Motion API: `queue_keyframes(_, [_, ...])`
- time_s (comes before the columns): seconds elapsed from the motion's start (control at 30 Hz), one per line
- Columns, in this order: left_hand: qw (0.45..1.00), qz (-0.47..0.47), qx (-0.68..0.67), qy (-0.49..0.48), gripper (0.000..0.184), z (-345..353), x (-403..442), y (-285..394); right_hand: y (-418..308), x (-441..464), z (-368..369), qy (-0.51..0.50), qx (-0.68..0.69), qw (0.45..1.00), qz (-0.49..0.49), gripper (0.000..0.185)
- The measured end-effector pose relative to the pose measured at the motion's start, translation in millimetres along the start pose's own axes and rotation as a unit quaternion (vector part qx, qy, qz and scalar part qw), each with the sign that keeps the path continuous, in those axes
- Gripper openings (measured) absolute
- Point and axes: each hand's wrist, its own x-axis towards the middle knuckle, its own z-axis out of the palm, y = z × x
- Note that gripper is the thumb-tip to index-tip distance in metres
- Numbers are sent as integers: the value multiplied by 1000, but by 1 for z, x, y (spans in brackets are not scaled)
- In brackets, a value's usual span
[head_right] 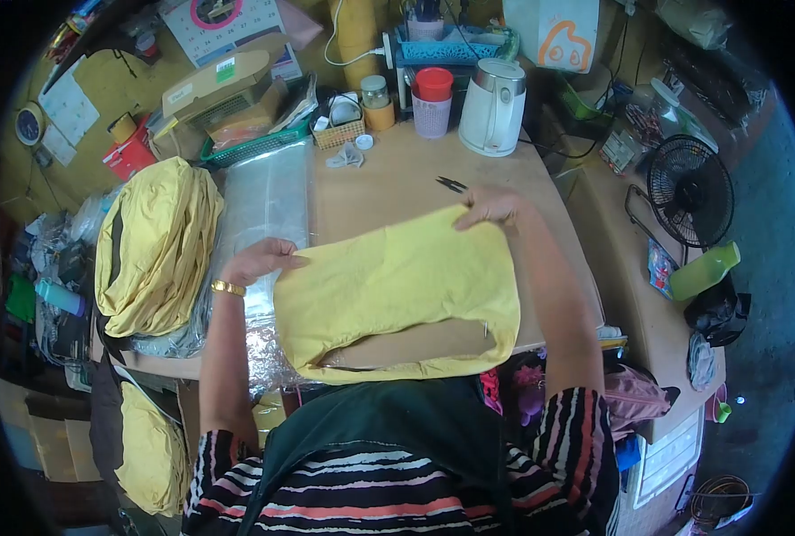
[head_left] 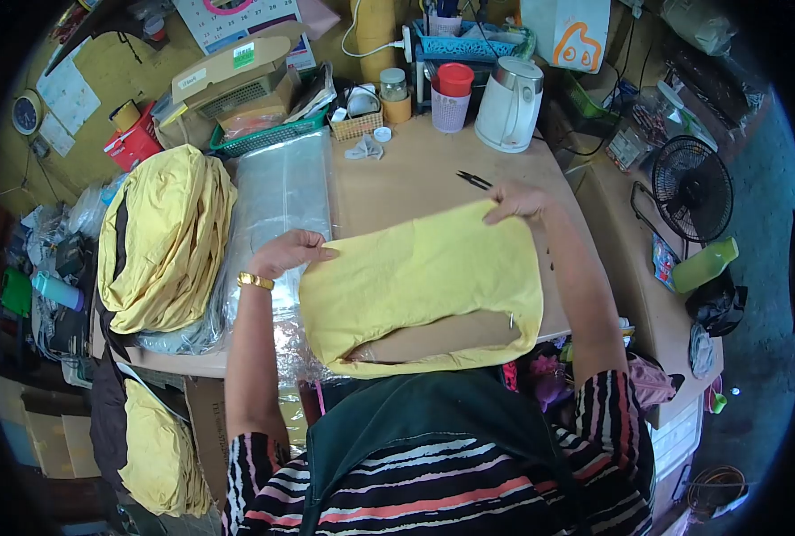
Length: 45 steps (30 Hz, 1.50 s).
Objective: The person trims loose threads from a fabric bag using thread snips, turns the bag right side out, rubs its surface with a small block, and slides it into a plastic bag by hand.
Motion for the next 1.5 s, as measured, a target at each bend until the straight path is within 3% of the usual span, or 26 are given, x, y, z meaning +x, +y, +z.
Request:
queue_keyframes(0.03, [998, 61, 15, 16, 20, -2, -11, 18, -43, -21, -5, 51, -101, 993, -36, 24])
queue_keyframes(0.1, [967, 164, -27, 191, 17, -13, -36, 51, -73, -31, -33, 234, -216, 942, -104, 18])
queue_keyframes(0.17, [906, 294, -86, 293, 9, -28, -72, 91, -107, -63, -50, 328, -98, 883, -322, 5])
queue_keyframes(0.27, [834, 393, -74, 381, 12, -8, -114, 128, -157, -126, -15, 343, -45, 868, -355, 10])
queue_keyframes(0.33, [775, 411, 134, 460, 16, 6, -118, 111, -135, -133, -13, 406, -292, 773, -390, 17])
queue_keyframes(0.4, [745, 427, 285, 426, 20, 24, -120, 84, -80, -121, 7, 387, -340, 764, -390, 23])
queue_keyframes(0.47, [799, 340, 301, 394, 20, 63, -124, 58, -29, -119, 48, 327, -302, 843, -300, 21])
queue_keyframes(0.53, [888, 144, 380, 214, 22, 82, -130, 37, 13, -124, 77, 225, -290, 911, -189, 18])
queue_keyframes(0.57, [903, 133, 371, 171, 27, 89, -133, 27, 22, -127, 83, 158, -302, 932, -128, 19])
queue_keyframes(0.6, [916, 122, 360, 126, 33, 92, -133, 21, 18, -126, 89, 155, -303, 931, -128, 19])
queue_keyframes(0.63, [929, 85, 343, 112, 57, 99, -125, 21, 7, -121, 97, 199, -204, 952, -115, 25])
queue_keyframes(0.67, [918, 113, 343, 167, 64, 114, -110, 29, -4, -112, 107, 240, -101, 960, -100, 33])
queue_keyframes(0.77, [863, 149, 398, 274, 75, 165, -42, 47, -20, -66, 151, 315, -288, 886, -179, 57])
queue_keyframes(0.83, [856, 143, 408, 284, 75, 174, -19, 24, 0, -41, 177, 265, -447, 851, -77, 75])
queue_keyframes(1.07, [871, 122, 413, 238, 83, 179, -52, 6, 24, -79, 200, 155, -414, 896, -34, 80])
queue_keyframes(1.1, [936, 119, 254, 212, 85, 166, -50, 14, 24, -72, 193, 155, -415, 896, -34, 80])
queue_keyframes(1.13, [973, 112, 88, 180, 87, 156, -45, 20, 24, -60, 181, 169, -159, 971, -49, 84])
queue_keyframes(1.17, [945, 125, -227, 198, 82, 160, -29, 23, 23, -48, 169, 169, 109, 978, -59, 88])
queue_keyframes(1.2, [905, 90, -379, 173, 75, 153, -13, 27, 17, -30, 161, 174, 344, 921, -56, 87])
queue_keyframes(1.23, [841, 57, -519, 144, 69, 141, 3, 33, 6, -6, 153, 170, 558, 811, -53, 86])
queue_keyframes(1.27, [842, 59, -517, 145, 69, 131, 18, 36, -7, 17, 142, 186, 640, 745, 18, 82])
queue_keyframes(1.3, [770, 5, -616, 166, 63, 121, 33, 39, -16, 34, 131, 199, 712, 667, 88, 79])
queue_keyframes(1.33, [685, -48, -703, 184, 58, 115, 43, 39, -19, 44, 123, 199, 712, 668, 83, 79])
queue_keyframes(1.37, [686, -44, -702, 185, 58, 111, 50, 34, -20, 54, 117, 227, 701, 675, 51, 70])
queue_keyframes(1.43, [602, 15, -764, 232, 53, 100, 58, 17, -4, 72, 114, 250, 687, 682, 18, 62])
queue_keyframes(1.5, [590, 71, -784, 176, 50, 88, 51, -7, 33, 85, 105, 283, 739, 599, -119, 50])
